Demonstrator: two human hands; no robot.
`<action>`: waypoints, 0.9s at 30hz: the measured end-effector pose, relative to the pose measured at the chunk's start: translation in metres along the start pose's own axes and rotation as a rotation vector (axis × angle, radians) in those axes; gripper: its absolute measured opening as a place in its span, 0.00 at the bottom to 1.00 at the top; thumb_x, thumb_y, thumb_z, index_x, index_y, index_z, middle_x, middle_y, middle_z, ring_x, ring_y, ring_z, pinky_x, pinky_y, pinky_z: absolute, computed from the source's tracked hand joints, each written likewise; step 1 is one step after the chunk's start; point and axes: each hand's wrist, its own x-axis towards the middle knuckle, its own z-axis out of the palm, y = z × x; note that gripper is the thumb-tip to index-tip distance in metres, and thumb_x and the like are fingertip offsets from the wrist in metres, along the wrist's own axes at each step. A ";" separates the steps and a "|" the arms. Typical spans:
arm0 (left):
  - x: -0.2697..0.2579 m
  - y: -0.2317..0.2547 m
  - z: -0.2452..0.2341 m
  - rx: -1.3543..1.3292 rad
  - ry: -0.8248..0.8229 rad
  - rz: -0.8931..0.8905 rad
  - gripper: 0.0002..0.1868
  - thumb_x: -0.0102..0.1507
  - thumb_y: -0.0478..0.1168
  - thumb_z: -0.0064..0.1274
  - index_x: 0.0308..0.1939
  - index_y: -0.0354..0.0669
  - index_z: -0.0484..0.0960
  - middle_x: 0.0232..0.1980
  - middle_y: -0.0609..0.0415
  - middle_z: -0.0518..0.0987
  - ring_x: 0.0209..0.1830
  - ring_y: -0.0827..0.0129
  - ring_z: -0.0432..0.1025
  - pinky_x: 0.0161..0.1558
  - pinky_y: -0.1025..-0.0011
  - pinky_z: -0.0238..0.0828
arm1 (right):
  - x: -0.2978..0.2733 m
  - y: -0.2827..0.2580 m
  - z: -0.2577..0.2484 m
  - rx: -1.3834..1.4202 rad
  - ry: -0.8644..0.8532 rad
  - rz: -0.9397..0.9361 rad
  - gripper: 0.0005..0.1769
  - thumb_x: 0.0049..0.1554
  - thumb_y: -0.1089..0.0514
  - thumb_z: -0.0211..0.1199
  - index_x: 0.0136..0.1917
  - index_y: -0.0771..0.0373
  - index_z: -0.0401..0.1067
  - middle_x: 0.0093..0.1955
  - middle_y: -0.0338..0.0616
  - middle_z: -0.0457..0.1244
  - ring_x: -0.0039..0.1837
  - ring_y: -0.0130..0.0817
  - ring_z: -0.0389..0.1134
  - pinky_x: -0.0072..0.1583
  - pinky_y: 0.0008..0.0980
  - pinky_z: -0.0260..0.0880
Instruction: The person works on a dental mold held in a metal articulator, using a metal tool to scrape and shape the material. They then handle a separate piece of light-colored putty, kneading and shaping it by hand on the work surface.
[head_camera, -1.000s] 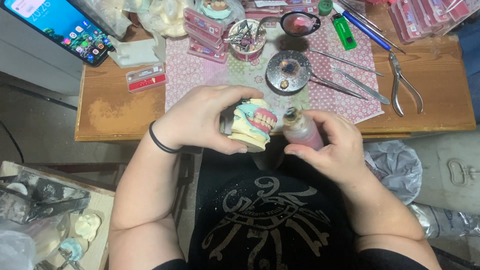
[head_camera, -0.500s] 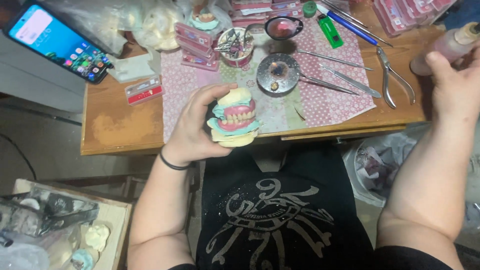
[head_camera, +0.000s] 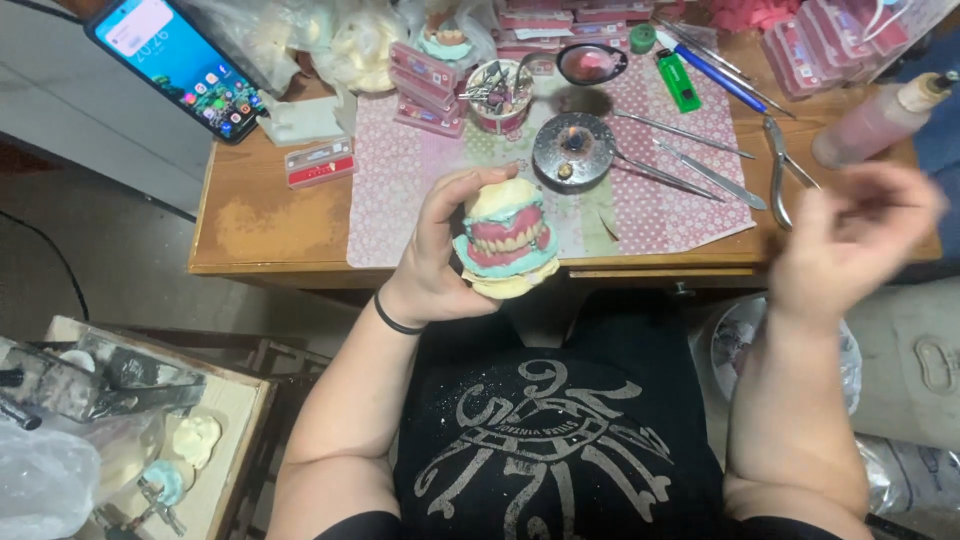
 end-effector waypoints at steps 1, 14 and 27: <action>0.000 0.002 0.005 -0.068 0.005 -0.021 0.54 0.56 0.42 0.78 0.76 0.44 0.56 0.74 0.45 0.65 0.79 0.49 0.66 0.83 0.54 0.65 | -0.005 -0.029 0.007 0.127 -0.088 0.108 0.18 0.66 0.75 0.59 0.64 0.63 0.58 0.58 0.53 0.59 0.57 0.42 0.61 0.61 0.35 0.64; 0.042 -0.003 0.117 -0.502 -0.066 0.216 0.55 0.51 0.34 0.77 0.74 0.32 0.56 0.68 0.30 0.65 0.75 0.27 0.59 0.74 0.34 0.59 | -0.026 -0.115 -0.048 0.343 -0.623 0.342 0.69 0.32 0.48 0.88 0.79 0.67 0.57 0.65 0.52 0.65 0.62 0.35 0.67 0.61 0.33 0.71; 0.096 0.032 0.258 -0.443 -0.585 0.385 0.46 0.65 0.48 0.65 0.79 0.50 0.52 0.75 0.34 0.65 0.80 0.31 0.59 0.80 0.37 0.54 | -0.038 -0.119 -0.200 0.049 -0.497 0.464 0.66 0.46 0.41 0.80 0.84 0.58 0.45 0.84 0.53 0.48 0.83 0.49 0.52 0.78 0.46 0.54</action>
